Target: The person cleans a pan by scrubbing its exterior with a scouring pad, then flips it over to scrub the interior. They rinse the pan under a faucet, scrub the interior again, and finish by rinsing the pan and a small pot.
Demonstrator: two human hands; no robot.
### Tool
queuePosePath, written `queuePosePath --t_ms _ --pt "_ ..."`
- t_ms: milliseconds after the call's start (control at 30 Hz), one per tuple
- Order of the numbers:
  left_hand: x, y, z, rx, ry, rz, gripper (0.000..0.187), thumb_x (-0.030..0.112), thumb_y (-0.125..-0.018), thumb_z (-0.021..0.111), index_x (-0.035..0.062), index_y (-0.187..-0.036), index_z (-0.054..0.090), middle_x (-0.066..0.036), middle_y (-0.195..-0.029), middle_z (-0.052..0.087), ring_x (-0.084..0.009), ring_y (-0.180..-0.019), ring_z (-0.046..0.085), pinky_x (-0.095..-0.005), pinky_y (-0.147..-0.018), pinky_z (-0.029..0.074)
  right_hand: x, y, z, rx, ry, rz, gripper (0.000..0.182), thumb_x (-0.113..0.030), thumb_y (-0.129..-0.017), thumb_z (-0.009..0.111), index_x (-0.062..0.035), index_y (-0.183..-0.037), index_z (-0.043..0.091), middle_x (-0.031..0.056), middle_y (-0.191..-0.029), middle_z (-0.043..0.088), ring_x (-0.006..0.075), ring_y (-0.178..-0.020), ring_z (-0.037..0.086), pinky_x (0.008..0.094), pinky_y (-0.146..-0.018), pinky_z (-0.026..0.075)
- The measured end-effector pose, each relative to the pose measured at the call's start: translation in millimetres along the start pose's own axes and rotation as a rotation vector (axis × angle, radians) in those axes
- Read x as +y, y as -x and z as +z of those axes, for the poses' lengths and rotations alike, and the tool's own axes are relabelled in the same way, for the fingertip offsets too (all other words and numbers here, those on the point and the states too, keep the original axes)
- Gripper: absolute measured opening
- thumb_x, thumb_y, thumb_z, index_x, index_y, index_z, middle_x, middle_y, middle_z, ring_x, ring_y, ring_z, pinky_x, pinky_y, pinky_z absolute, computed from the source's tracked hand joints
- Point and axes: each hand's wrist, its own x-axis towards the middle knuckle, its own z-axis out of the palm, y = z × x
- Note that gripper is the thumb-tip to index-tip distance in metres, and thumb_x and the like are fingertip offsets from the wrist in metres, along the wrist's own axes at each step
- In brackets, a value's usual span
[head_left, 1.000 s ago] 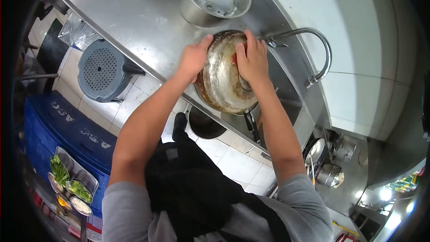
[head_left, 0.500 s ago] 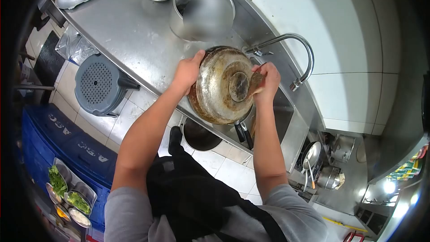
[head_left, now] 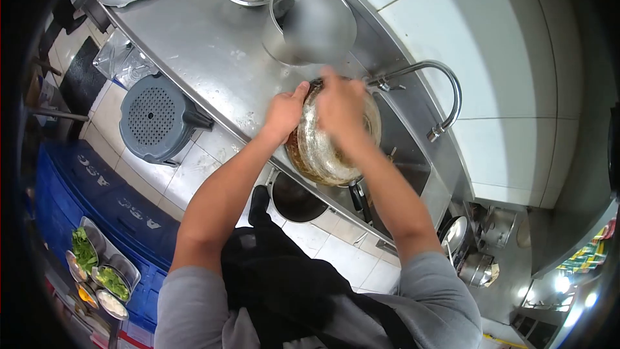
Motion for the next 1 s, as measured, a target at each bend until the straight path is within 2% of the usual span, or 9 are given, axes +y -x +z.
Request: queuePosePath --t_ms 100,167,267,400,567,600,667,733,1000 --pt "-4 8 -1 -0.032 -0.123 0.015 0.065 0.052 -0.1 0.055 -0.012 -0.107 0.068 -0.023 -0.096 0.072 -0.0283 -0.091 0.067 -0.0379 -0.086 0.05 14 -6 -10 -0.244 0.077 -0.14 0.04 -0.017 -0.088 0.053 0.0004 -0.124 0.059 0.0251 -0.104 0.07 0.0424 -0.101 0.064 0.055 -0.098 0.041" --pt "4 19 4 0.003 -0.025 0.031 0.063 0.05 -0.102 0.052 -0.0115 -0.103 0.069 -0.024 -0.093 0.071 -0.0296 -0.088 0.067 -0.039 -0.086 0.05 81 -50 5 -0.29 -1.032 0.888 0.046 -0.021 -0.091 0.053 0.0016 -0.132 0.055 0.0256 -0.105 0.07 0.0422 -0.102 0.065 0.0543 -0.102 0.042" --pt "-17 1 5 0.006 -0.075 0.096 0.059 0.046 -0.104 0.051 -0.0091 -0.099 0.07 -0.025 -0.091 0.07 -0.0317 -0.086 0.066 -0.0398 -0.084 0.049 -4 -9 -6 -0.149 0.232 -0.138 0.043 -0.022 -0.096 0.048 0.0047 -0.127 0.06 0.0222 -0.096 0.072 0.0358 -0.09 0.072 0.0529 -0.092 0.051" --pt "-11 15 5 0.009 -0.069 0.076 0.054 0.043 -0.105 0.048 -0.0061 -0.098 0.07 -0.023 -0.091 0.071 -0.035 -0.087 0.066 -0.0414 -0.084 0.049 71 -55 0 -0.66 -0.799 0.65 0.047 -0.03 -0.099 0.039 0.0033 -0.104 0.071 0.0243 -0.086 0.072 0.0362 -0.085 0.073 0.052 -0.091 0.052" --pt "-20 22 4 0.044 -0.177 0.122 0.054 0.042 -0.106 0.047 -0.0066 -0.096 0.069 -0.023 -0.088 0.071 -0.0352 -0.083 0.065 -0.0419 -0.083 0.048 -20 -33 -31 -0.574 0.157 -0.287 0.035 -0.016 -0.096 0.041 -0.0022 -0.097 0.073 0.0191 -0.094 0.075 0.031 -0.082 0.074 0.0447 -0.069 0.057" --pt "-9 24 4 0.016 -0.258 0.127 0.054 0.041 -0.106 0.047 -0.0069 -0.096 0.069 -0.024 -0.088 0.07 -0.0358 -0.084 0.065 -0.0416 -0.084 0.048 -3 -39 -29 -0.57 0.16 -0.289 0.035 -0.016 -0.096 0.041 -0.0022 -0.097 0.073 0.0191 -0.094 0.075 0.031 -0.082 0.074 0.0447 -0.069 0.057" --pt "-28 16 6 0.005 -0.063 0.12 0.054 0.042 -0.106 0.046 -0.0066 -0.096 0.068 -0.027 -0.091 0.069 -0.04 -0.086 0.064 -0.042 -0.086 0.048 61 -66 -4 -0.806 -1.023 0.852 0.029 -0.013 -0.093 0.047 -0.0028 -0.099 0.073 0.0227 -0.1 0.073 0.0395 -0.083 0.072 0.0476 -0.072 0.056" --pt "-28 7 6 0.025 -0.111 0.152 0.054 0.042 -0.106 0.046 -0.0064 -0.096 0.068 -0.027 -0.09 0.069 -0.0412 -0.085 0.063 -0.0425 -0.085 0.048 55 -56 21 -0.457 0.191 -0.388 0.038 -0.018 -0.097 0.039 0.0031 -0.105 0.069 0.0228 -0.103 0.072 0.0393 -0.079 0.071 0.0486 -0.072 0.055" --pt "-9 15 -11 -0.035 -0.182 0.307 0.052 0.04 -0.107 0.045 -0.0058 -0.101 0.068 -0.024 -0.091 0.071 -0.0382 -0.083 0.064 -0.0414 -0.084 0.049 127 -55 35 -0.625 -0.524 0.49 0.049 -0.043 -0.103 0.039 -0.0024 -0.113 0.064 0.0145 -0.093 0.073 0.0222 -0.077 0.07 0.0408 -0.069 0.053"
